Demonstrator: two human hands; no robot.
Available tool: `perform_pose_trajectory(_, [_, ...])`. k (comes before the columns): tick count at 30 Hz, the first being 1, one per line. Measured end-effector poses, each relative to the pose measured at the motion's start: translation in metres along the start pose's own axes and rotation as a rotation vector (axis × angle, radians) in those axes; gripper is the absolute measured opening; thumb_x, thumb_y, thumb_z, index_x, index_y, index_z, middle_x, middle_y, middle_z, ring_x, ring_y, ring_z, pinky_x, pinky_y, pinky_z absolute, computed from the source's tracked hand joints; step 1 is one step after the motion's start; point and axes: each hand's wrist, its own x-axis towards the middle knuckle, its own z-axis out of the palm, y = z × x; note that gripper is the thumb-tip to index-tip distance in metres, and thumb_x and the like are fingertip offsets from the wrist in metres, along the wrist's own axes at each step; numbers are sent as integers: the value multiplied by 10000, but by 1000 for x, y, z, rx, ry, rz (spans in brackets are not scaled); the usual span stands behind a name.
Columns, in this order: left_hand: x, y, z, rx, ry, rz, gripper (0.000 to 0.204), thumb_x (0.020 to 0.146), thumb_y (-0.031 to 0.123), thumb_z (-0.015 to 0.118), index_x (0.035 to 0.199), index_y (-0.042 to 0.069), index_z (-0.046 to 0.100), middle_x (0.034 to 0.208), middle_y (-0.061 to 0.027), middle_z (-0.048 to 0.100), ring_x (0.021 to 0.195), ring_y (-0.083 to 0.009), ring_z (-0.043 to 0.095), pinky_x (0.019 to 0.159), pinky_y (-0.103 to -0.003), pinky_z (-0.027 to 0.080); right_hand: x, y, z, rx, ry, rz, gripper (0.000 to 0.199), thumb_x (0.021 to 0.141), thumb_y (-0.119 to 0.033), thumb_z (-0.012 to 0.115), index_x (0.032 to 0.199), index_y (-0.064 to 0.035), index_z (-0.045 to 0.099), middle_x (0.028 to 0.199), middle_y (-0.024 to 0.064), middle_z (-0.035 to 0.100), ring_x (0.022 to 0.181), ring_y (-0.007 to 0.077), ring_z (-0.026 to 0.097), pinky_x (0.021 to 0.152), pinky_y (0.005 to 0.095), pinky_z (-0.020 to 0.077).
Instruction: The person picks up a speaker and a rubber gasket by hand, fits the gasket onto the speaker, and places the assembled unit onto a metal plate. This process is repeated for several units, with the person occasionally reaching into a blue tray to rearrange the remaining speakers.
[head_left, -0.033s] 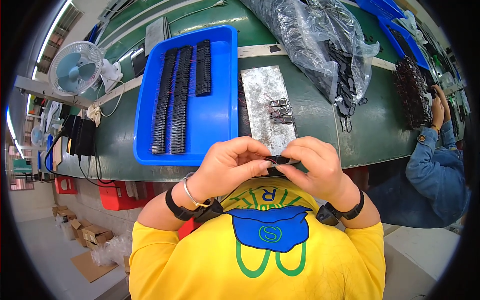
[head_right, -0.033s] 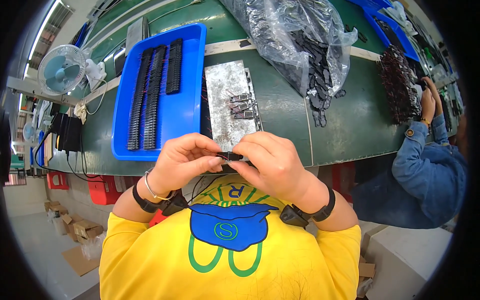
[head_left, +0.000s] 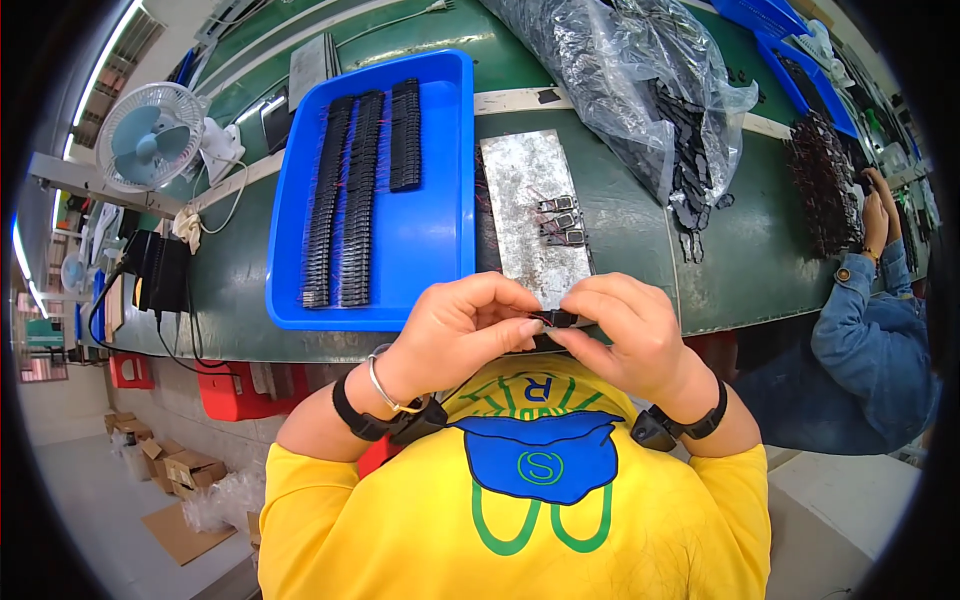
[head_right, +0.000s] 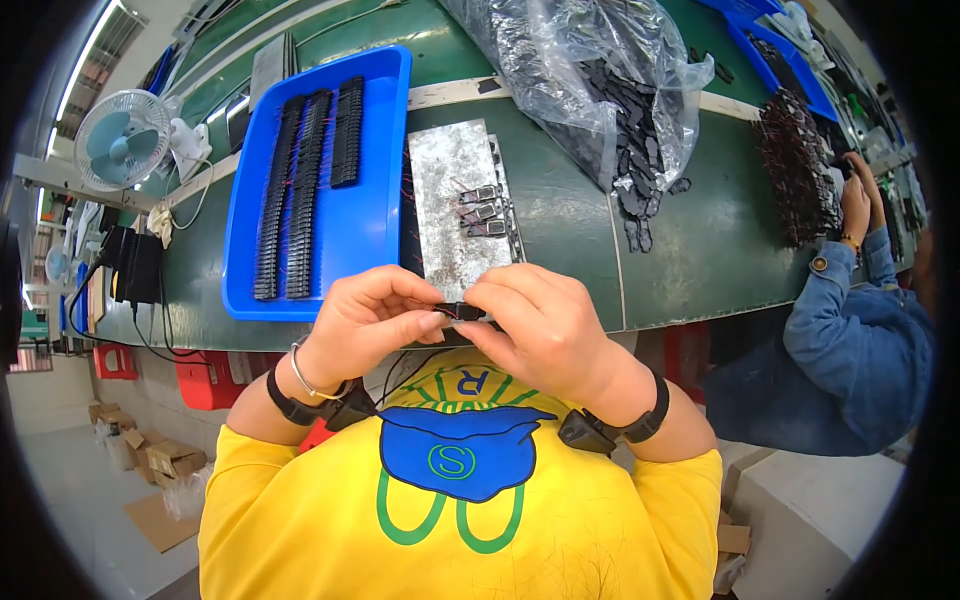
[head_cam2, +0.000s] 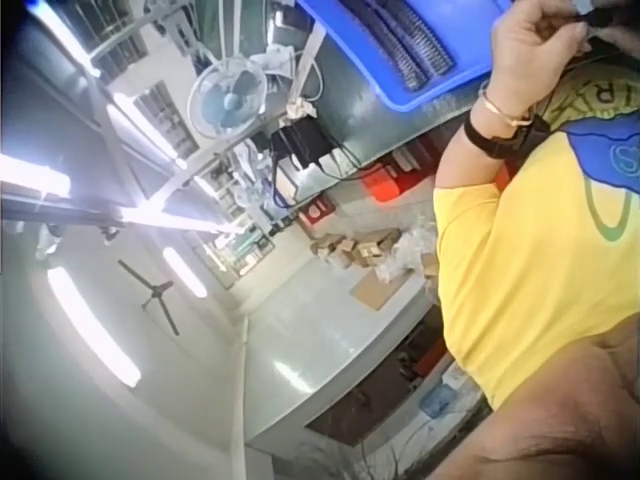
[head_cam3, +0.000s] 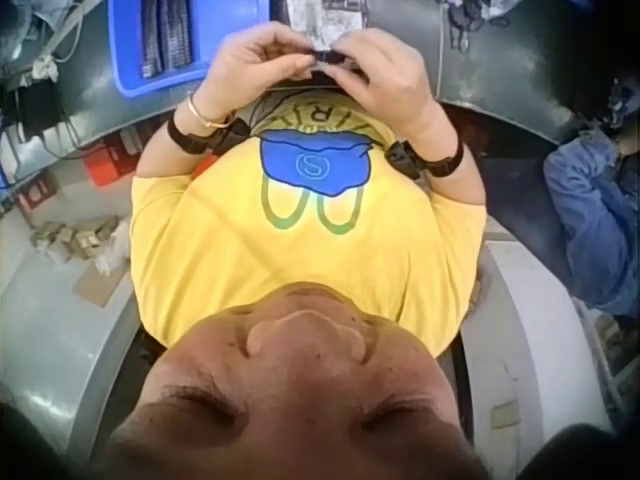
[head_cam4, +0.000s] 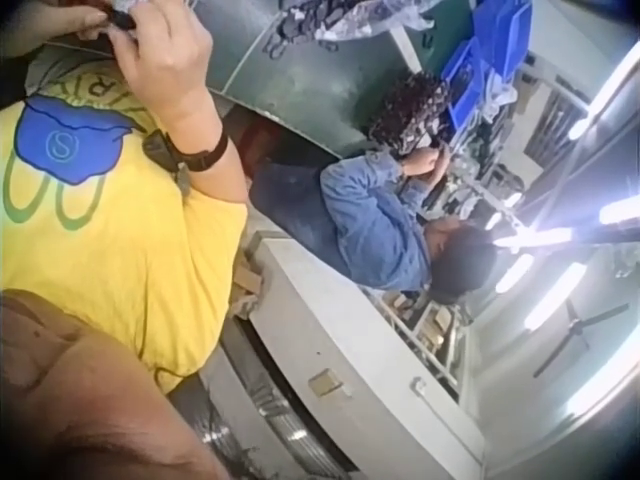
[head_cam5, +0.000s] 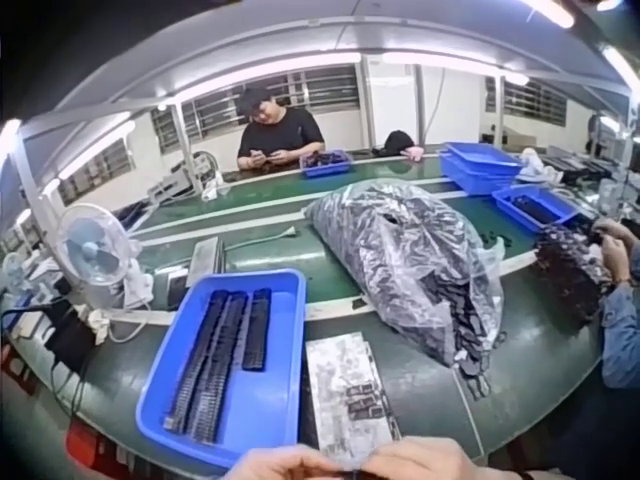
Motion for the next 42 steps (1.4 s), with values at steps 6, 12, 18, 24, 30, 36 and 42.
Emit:
perform_pose_trajectory(6, [5, -9, 0, -9, 36, 19, 159, 879, 24, 661, 1029, -22, 629, 901, -39, 675, 806, -84, 648, 704, -226, 540, -7, 0, 5, -45, -11, 2, 339, 638, -39, 798, 935, 3, 641, 847, 137, 662, 723, 297, 661, 616, 356, 535])
perform_pose_trajectory(12, [6, -6, 8, 519, 183, 342, 106, 797, -25, 707, 888, -7, 657, 843, -94, 683, 741, -192, 671, 657, -271, 538, -7, -3, 6, -66, 13, 33, 349, 641, -33, 787, 959, 0, 646, 792, 123, 663, 690, 283, 662, 589, 348, 528])
perform_pose_trajectory(18, [11, -2, 13, 1155, 263, 876, 197, 674, -5, 762, 836, 42, 661, 774, -90, 623, 668, -268, 582, 586, -340, 443, -8, -5, 9, -112, -16, 70, 355, 641, -29, 775, 972, -3, 650, 778, 121, 655, 675, 274, 657, 572, 345, 518])
perform_pose_trajectory(24, [11, -6, 12, 1033, 170, 805, 209, 664, -6, 769, 834, 45, 658, 766, -66, 610, 664, -236, 567, 601, -328, 432, -8, -5, 9, -131, -13, 36, 332, 644, -26, 763, 959, -10, 659, 761, 109, 649, 648, 260, 652, 561, 329, 513])
perform_pose_trajectory(30, [10, -8, 10, 936, 114, 852, 208, 681, -16, 768, 853, 35, 662, 768, -68, 614, 685, -231, 576, 632, -307, 442, -9, -3, 10, -84, 25, -19, 308, 646, -20, 766, 938, -9, 668, 758, 96, 649, 636, 248, 651, 547, 319, 510])
perform_pose_trajectory(36, [8, -14, 2, 754, 157, 707, 159, 747, -26, 738, 882, 16, 665, 824, -73, 630, 722, -187, 584, 651, -275, 446, -10, -2, 9, -68, 51, -57, 297, 651, -17, 779, 926, -3, 669, 764, 94, 649, 633, 246, 649, 539, 318, 509])
perform_pose_trajectory(42, [6, -26, 6, 258, 333, 321, 193, 787, 26, 743, 967, 1, 681, 817, -70, 657, 746, -125, 612, 669, -240, 501, -10, 0, 9, -110, 43, -88, 298, 649, -15, 781, 922, 5, 665, 767, 96, 645, 633, 248, 647, 539, 320, 508])
